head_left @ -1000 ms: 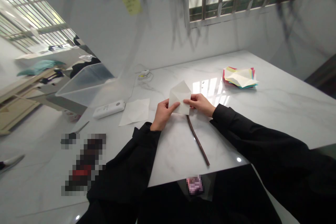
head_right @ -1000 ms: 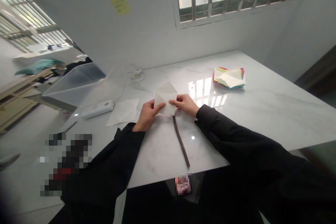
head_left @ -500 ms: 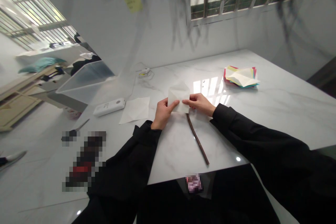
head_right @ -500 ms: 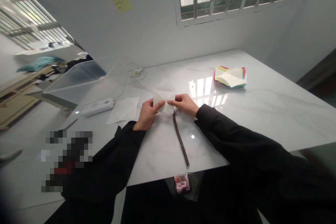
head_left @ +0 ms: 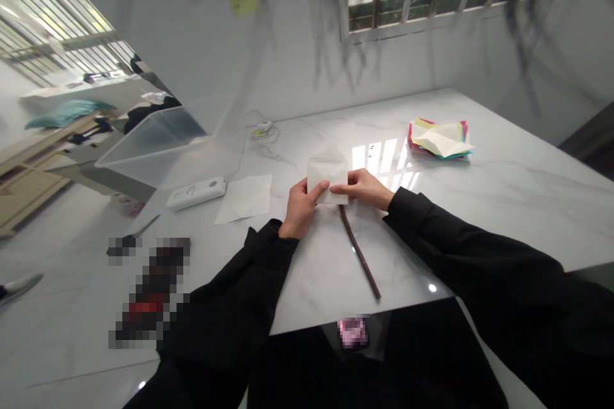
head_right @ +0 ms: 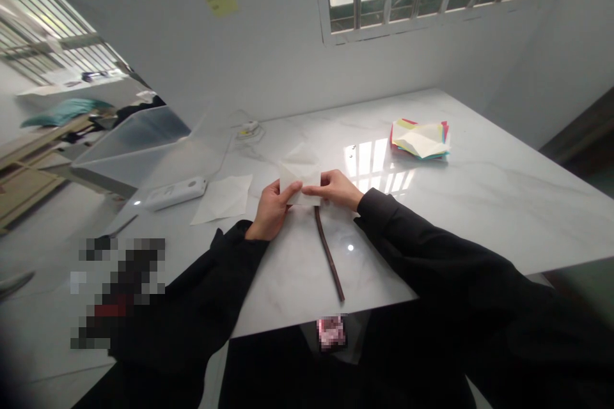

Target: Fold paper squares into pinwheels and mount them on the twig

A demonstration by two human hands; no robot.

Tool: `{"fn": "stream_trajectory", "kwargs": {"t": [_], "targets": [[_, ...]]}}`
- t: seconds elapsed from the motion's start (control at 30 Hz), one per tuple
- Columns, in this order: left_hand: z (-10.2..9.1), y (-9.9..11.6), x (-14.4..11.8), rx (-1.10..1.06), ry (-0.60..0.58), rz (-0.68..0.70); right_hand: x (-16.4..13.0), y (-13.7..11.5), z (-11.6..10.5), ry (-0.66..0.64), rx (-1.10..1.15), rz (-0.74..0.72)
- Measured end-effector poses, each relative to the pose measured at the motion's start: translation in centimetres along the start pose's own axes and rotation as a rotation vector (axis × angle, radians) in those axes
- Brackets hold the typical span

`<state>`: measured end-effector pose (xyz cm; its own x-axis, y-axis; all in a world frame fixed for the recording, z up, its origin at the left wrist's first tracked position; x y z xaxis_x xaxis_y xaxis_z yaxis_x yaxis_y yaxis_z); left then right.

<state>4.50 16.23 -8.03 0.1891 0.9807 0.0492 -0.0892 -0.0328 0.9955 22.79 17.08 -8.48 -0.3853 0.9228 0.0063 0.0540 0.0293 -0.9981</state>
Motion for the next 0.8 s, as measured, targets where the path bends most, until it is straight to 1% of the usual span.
{"fn": "stream_trajectory", "kwargs": {"t": [0.17,0.27,0.33,0.43,0.5,0.6,0.67,0.8], "targets": [[0.2,-0.4,-0.1,0.039,-0.038,0.024,-0.1,0.1,-0.3,0.022,-0.054,0.016],[0.2,-0.1,0.0,0.097,-0.06,0.035,-0.2,0.1,-0.4,0.01,-0.043,0.022],[-0.1,0.5,0.1,0.146,-0.074,0.068,-0.2,0.0,-0.3,-0.025,-0.016,0.026],[-0.8,1.7,0.3,0.201,-0.085,0.131,-0.1,0.0,-0.2,-0.115,0.013,0.045],[-1.2,2.5,0.5,0.211,-0.105,0.167,0.0,0.0,-0.2,-0.16,-0.009,0.055],[-1.6,3.0,0.6,0.219,-0.131,0.198,0.0,0.0,-0.5,-0.178,-0.083,0.058],[-1.7,3.0,0.6,0.208,-0.127,0.191,0.0,-0.1,-0.6,-0.186,-0.108,0.063],[-1.7,2.6,0.7,0.191,-0.115,0.13,-0.1,-0.1,-0.5,-0.218,-0.115,0.072]]}}
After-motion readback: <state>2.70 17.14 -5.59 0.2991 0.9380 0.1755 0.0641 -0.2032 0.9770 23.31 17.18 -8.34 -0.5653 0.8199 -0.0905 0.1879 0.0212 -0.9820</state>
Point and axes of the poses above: each hand's wrist, its own x-axis towards the middle knuckle, its own z-axis out of the palm, y = z × x, the point moved 2 cm from there along x, towards the middle knuckle, and after that the axes turned 5 degrees about -y, right-handed, at the moved point
